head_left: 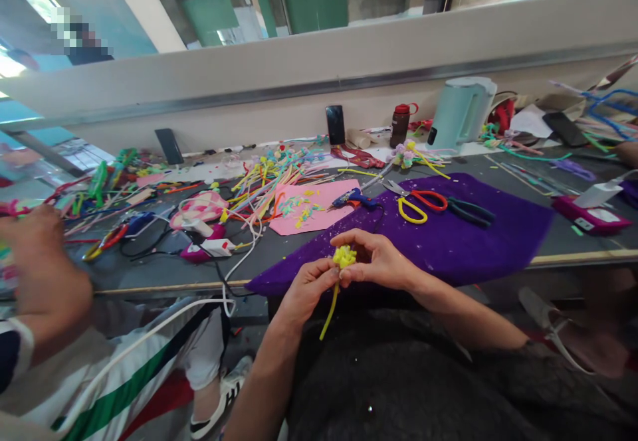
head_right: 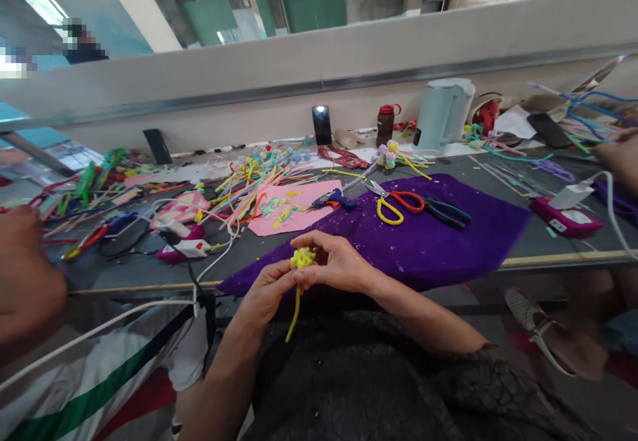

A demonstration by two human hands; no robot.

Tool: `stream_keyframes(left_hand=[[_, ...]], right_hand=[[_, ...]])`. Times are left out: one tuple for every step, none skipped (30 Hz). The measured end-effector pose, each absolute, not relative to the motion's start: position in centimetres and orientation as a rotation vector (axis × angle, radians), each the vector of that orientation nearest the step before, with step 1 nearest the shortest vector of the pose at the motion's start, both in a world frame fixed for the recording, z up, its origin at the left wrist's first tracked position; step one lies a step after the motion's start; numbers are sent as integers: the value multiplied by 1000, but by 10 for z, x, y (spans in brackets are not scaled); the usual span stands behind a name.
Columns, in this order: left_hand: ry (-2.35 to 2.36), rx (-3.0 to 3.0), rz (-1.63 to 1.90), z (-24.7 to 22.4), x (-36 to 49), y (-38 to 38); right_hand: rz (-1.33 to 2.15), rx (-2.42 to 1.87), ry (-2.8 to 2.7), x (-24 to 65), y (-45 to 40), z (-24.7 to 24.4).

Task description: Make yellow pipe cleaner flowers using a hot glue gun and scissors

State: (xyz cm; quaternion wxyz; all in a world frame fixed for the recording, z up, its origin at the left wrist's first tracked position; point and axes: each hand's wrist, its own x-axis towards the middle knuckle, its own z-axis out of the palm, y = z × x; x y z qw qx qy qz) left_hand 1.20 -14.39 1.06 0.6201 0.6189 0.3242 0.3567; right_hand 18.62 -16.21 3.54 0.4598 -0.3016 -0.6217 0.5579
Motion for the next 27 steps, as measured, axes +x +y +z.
stream_keyframes(left_hand=[[746, 1438, 817, 10, 12, -144], [748, 1450, 816, 10, 13, -144], [753, 1459, 813, 9, 13, -144], [759, 1468, 809, 9, 13, -144], [766, 1477, 805, 9, 14, -145], [776, 1489, 802, 10, 14, -145], [787, 1506, 801, 10, 14, -146], [801, 1527, 804, 11, 15, -146], [819, 1550, 811, 12, 15, -147], [843, 1576, 821, 13, 16, -147], [869, 1603, 829, 14, 16, -148], [893, 1627, 838, 16, 16, -148], [912, 1649, 846, 17, 17, -149], [926, 1669, 851, 18, 17, -150], [935, 1681, 852, 19, 18, -151], [939, 1686, 848, 19, 18, -152], [943, 1683, 840, 19, 19, -153], [943, 1668, 830, 18, 20, -153], [936, 1653, 824, 17, 21, -154], [924, 1646, 827, 16, 21, -155], [916, 1644, 831, 15, 21, -155], [908, 1649, 833, 14, 21, -156], [899, 1657, 838, 14, 21, -156], [895, 1664, 839, 13, 21, -157], [898, 1669, 840, 13, 20, -157], [903, 1671, 842, 13, 20, -158], [909, 1671, 846, 14, 19, -159]], right_hand=[[1374, -735, -1526, 186, -162, 34], [1373, -731, -1523, 186, -162, 33], [1374, -727, -1521, 186, -162, 32], [1375, -723, -1518, 185, -161, 31], [1374, -723, -1516, 185, -161, 30], [1370, -725, -1518, 185, -161, 29], [1358, -731, -1524, 186, -161, 28], [1331, -745, -1539, 186, -160, 28], [1287, -767, -1564, 187, -160, 28], [1232, -795, -1593, 187, -159, 28], [1171, -826, -1620, 188, -159, 28], [1118, -852, -1640, 188, -159, 28], [1084, -869, -1650, 188, -158, 29], [1080, -873, -1649, 187, -158, 29], [1101, -869, -1638, 187, -158, 29], [1137, -862, -1621, 186, -158, 29], [1177, -856, -1603, 186, -158, 29], [1211, -856, -1588, 185, -159, 28], [1230, -861, -1578, 185, -159, 27], [1237, -871, -1574, 185, -159, 26], [1235, -884, -1573, 185, -159, 24], [1231, -897, -1575, 185, -159, 23], [1228, -909, -1576, 186, -159, 22], [1225, -919, -1578, 186, -159, 21], [1225, -928, -1581, 186, -159, 21], [1225, -935, -1586, 186, -159, 20], [1223, -941, -1593, 185, -159, 20]])
